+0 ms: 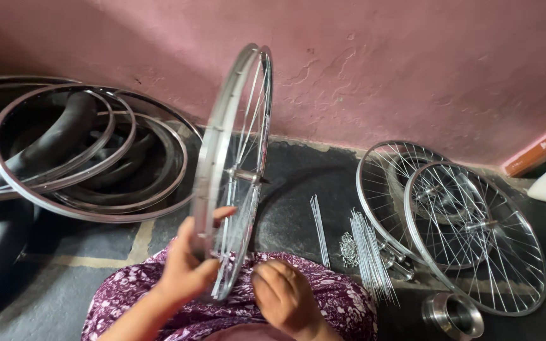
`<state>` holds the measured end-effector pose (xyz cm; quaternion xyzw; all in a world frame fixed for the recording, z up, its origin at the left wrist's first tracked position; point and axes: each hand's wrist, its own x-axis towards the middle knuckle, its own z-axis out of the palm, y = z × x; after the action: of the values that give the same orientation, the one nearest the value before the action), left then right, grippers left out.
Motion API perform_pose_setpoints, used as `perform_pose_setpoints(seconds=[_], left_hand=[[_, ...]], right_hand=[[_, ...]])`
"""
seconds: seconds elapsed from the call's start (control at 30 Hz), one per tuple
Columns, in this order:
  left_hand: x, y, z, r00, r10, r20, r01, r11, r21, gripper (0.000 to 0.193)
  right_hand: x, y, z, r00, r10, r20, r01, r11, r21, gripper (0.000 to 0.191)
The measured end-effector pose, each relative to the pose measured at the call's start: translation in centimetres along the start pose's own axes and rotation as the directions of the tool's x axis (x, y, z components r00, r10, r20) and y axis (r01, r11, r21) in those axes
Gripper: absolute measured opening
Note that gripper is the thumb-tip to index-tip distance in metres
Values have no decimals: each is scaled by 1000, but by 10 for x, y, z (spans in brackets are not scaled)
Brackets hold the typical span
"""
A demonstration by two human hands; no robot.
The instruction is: The person sits on the floor holding a bicycle rim with hub and laces metal spokes into it, threading each spoke through the hub flange and into the rim holes one at a time, turning the wheel as they work around it. Loose spokes and spoke nipples lie on the floor beside them, with finished wheels and rims stacked nearby.
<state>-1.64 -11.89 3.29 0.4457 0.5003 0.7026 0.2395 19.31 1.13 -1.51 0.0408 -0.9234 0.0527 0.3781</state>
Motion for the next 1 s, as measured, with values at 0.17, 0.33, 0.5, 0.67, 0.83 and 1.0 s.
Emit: perform_pose_setpoints(seconds=[0.17, 0.33, 0.5, 0.67, 0.83, 1.0], left_hand=[[-1, -24, -47, 981, 184, -54, -172, 968, 181, 81], [-35, -68, -50, 967, 219, -132, -192, 962, 195, 80], [-72, -79, -28, 988, 16, -157, 44, 927, 372, 86], [-47, -30, -33, 871, 485, -81, -402, 797, 451, 98], [10, 26, -53, 947, -148, -285, 237, 920, 311, 91], [33, 43, -50, 966, -88, -245, 166, 933, 318, 88]], right_hand=[[-94, 87, 68, 841, 461, 284, -468, 882, -45, 10], [-154, 184, 71, 282, 909, 308, -844, 387, -370, 12], [-157, 221, 81, -133, 948, 288, -794, 72, -604, 23], [-152, 229, 95, -249, 922, 296, -724, 26, -689, 30], [-157, 238, 104, -286, 921, 264, -730, -31, -683, 30], [-166, 245, 107, -333, 893, 303, -679, -4, -735, 32]])
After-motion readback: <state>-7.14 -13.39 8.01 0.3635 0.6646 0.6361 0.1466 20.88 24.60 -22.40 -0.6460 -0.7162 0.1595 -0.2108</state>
